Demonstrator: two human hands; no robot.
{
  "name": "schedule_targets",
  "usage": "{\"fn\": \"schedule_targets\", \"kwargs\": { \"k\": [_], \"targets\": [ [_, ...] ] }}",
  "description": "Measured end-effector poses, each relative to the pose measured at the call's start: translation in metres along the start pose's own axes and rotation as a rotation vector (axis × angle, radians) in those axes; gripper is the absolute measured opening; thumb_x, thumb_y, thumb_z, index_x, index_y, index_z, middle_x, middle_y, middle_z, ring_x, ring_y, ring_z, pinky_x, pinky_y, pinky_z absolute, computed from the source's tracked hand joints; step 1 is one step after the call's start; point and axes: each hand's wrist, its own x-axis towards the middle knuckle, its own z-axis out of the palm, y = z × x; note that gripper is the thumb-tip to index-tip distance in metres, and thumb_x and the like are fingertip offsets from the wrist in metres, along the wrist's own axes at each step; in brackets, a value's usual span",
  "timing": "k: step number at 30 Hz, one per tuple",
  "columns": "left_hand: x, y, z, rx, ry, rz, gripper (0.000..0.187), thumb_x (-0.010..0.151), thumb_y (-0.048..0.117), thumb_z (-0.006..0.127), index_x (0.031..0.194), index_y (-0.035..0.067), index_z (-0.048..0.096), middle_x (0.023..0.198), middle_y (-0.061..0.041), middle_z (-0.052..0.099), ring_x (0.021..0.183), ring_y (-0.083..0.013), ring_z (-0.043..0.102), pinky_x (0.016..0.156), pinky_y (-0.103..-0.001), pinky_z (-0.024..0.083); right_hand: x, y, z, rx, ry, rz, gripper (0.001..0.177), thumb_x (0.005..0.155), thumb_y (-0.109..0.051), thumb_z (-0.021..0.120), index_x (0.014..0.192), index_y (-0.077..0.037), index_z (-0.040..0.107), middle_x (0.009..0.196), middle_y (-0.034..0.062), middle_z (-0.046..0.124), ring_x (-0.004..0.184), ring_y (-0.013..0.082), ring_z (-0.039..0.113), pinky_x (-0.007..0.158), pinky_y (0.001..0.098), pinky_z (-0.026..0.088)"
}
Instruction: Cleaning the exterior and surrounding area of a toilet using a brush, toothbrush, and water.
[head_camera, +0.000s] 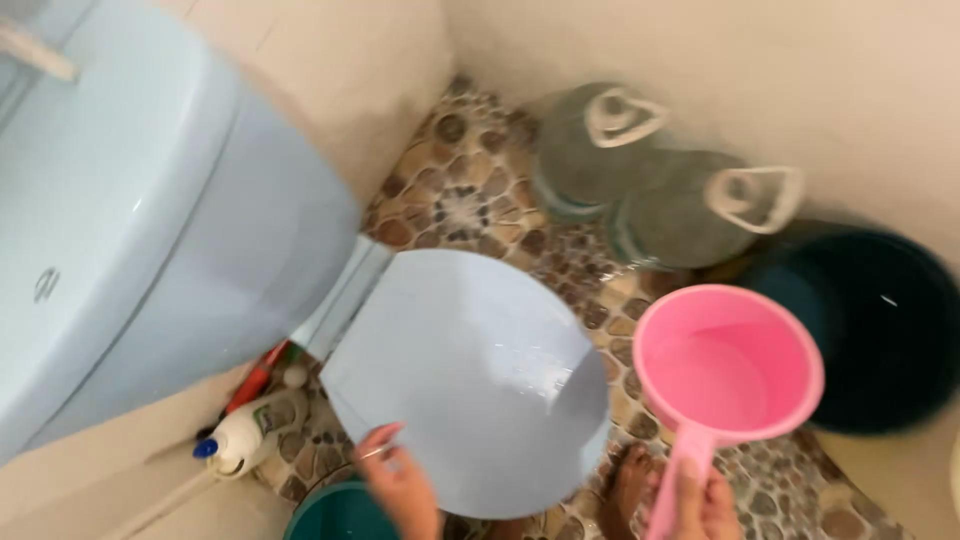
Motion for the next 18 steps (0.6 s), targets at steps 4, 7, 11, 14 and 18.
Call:
{"fn": "schedule_targets", "kwargs": {
  "k": [4,7,11,14,18],
  "targets": [
    [-0.103,0.133,0.087,-0.165,-0.566,0.074,0.020,0.093,-0.005,0.052,0.104,0.005,0.065,0.110,-0.008,0.066,0.104,-0.0199,0.065,0.090,-0.034,0.052,0.032,0.005,-0.021,0.146,0.112,-0.001,0.032,0.103,-0.029,0.056,0.120,-0.002,0.049,0.083,0.0141,0.066,0.050,0.0171,0.055,0.038,0.0339,0.044],
    [-0.182,0.202,0.142,-0.346,-0.900,0.093,0.017,0.101,0.004,0.049,0.104,0.003,0.065,0.107,-0.009,0.068,0.101,-0.0220,0.067,0.089,-0.034,0.053,0.057,0.018,-0.081,0.250,0.198,-0.057,0.031,0.103,-0.029,0.056,0.116,-0.002,0.048,0.082,0.0126,0.067,0.048,0.0150,0.054,0.037,0.0319,0.043],
    [-0.297,0.235,0.204,-0.418,-1.124,0.208,0.017,0.105,0.006,0.049,0.106,0.000,0.065,0.106,-0.012,0.068,0.099,-0.0235,0.070,0.088,-0.034,0.054,0.119,0.030,-0.200,-0.007,0.300,-0.196,0.036,0.116,-0.027,0.054,0.106,0.007,0.060,0.074,0.0185,0.063,0.058,0.0179,0.057,0.053,0.0334,0.044],
    [-0.371,0.247,0.219,-0.350,-1.252,0.244,0.020,0.105,0.004,0.047,0.107,-0.001,0.066,0.110,-0.013,0.068,0.098,-0.0245,0.067,0.087,-0.035,0.053,0.160,0.007,-0.282,-0.094,0.471,-0.272,0.035,0.111,-0.029,0.054,0.126,0.001,0.048,0.102,0.0176,0.070,0.076,0.0233,0.062,0.068,0.0404,0.049],
    [-0.464,0.202,0.261,-0.289,-1.299,0.124,0.022,0.103,0.004,0.046,0.104,0.000,0.067,0.105,-0.011,0.071,0.097,-0.0204,0.071,0.089,-0.032,0.056,0.244,-0.021,-0.365,-0.671,0.686,-0.176,0.043,0.109,-0.030,0.060,0.132,0.004,0.047,0.108,0.0318,0.067,0.097,0.0449,0.066,0.085,0.0539,0.050]
  ]
}}
